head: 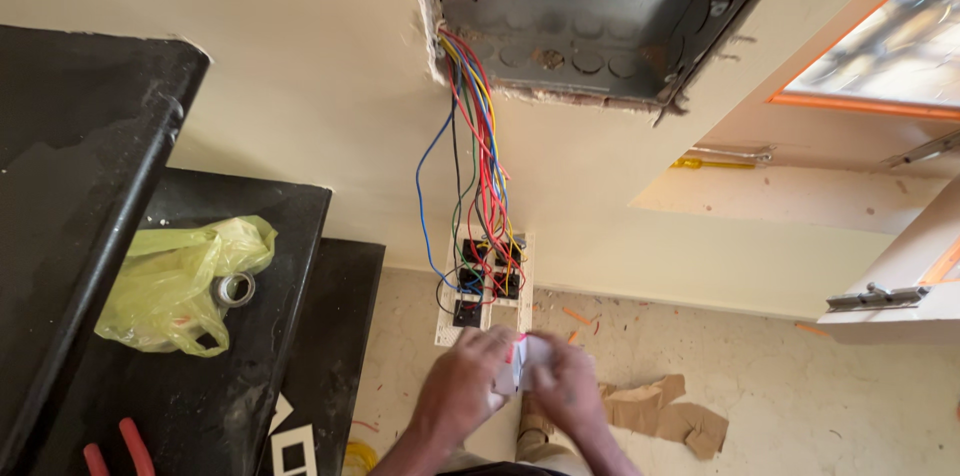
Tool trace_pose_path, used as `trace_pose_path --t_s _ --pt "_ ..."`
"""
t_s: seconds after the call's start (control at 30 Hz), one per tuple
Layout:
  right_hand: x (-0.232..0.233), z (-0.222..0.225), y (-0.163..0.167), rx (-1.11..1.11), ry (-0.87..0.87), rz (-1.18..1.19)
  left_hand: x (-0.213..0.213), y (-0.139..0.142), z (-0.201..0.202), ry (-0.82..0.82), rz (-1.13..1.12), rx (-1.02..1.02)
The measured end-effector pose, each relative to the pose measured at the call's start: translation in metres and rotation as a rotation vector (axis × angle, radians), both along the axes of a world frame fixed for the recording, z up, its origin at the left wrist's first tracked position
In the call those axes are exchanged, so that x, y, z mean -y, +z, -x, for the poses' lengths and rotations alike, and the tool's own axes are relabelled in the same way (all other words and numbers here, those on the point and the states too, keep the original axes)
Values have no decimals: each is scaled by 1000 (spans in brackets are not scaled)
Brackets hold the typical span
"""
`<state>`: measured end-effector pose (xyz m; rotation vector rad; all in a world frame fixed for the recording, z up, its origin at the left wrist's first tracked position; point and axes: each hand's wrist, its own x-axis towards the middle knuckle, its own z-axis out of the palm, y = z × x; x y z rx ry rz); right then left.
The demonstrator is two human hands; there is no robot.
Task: The person installs an electrical switch onto a wall-mounted panel by connecting multiple colored wires and securing them with a screwdriver and pliers.
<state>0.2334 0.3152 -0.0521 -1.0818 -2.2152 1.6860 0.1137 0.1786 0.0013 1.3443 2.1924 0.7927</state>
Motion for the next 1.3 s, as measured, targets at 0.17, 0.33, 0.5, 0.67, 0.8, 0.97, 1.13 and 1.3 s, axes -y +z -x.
trace_pose_path --t_s 0.17,0.33,0.5,0.67,0.8,0.97,1.13,1.3 --pt "-13 -14 -10 -177 -118 542 5 -3 4 335 -24 753" --pt "-11 -11 6 -60 17 702 12 -19 -7 533 -359 1417" --pt "-3 -13 17 -174 295 595 6 -40 -14 579 -386 1638" --pt "2 -14 23 -94 241 131 12 -47 -7 147 -597 1878" --pt "6 -15 37 -147 176 -197 16 -52 -4 209 -709 2079" --pt "14 -9 55 -22 277 -459 -2 -79 -11 561 -702 2050" --pt "21 0 63 51 322 -509 -3 -110 -20 695 -624 2029" --pt "22 -2 66 187 347 -462 0 -124 -30 752 -607 1975"
